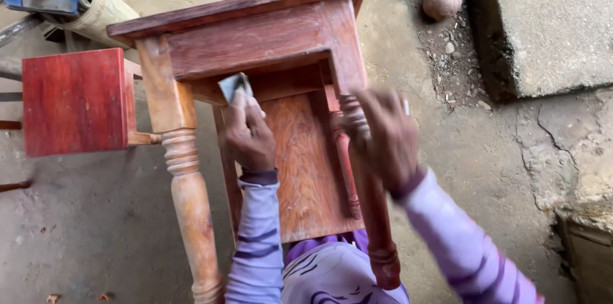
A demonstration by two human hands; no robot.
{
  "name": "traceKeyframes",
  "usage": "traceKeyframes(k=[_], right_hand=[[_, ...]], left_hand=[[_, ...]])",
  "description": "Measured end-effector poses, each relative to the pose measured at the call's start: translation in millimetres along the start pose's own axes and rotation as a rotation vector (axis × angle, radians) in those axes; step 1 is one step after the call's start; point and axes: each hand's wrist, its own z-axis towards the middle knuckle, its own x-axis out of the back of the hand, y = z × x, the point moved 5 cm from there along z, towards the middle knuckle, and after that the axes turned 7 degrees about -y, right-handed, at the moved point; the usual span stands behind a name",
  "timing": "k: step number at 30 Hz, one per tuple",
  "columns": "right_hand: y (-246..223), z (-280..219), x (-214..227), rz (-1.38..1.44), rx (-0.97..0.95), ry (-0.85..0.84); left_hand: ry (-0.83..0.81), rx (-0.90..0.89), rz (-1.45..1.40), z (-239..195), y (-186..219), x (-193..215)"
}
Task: The person sands the legs and frame of a wooden stool using a sanding block. They work on the turned legs and the horizontal frame, moving around the stool to reach different sides.
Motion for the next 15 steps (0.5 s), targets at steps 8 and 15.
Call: traceKeyframes(k=[8,15], right_hand=[[27,140,-63,-0.069,0.312,-0.169],[32,140,-71,-0.05,0.237,-0.198]], left_hand=[[-0.04,0.004,-0.228,-28,-16,-6],[-0.052,-0.146,-0.228,-2,21,-33]])
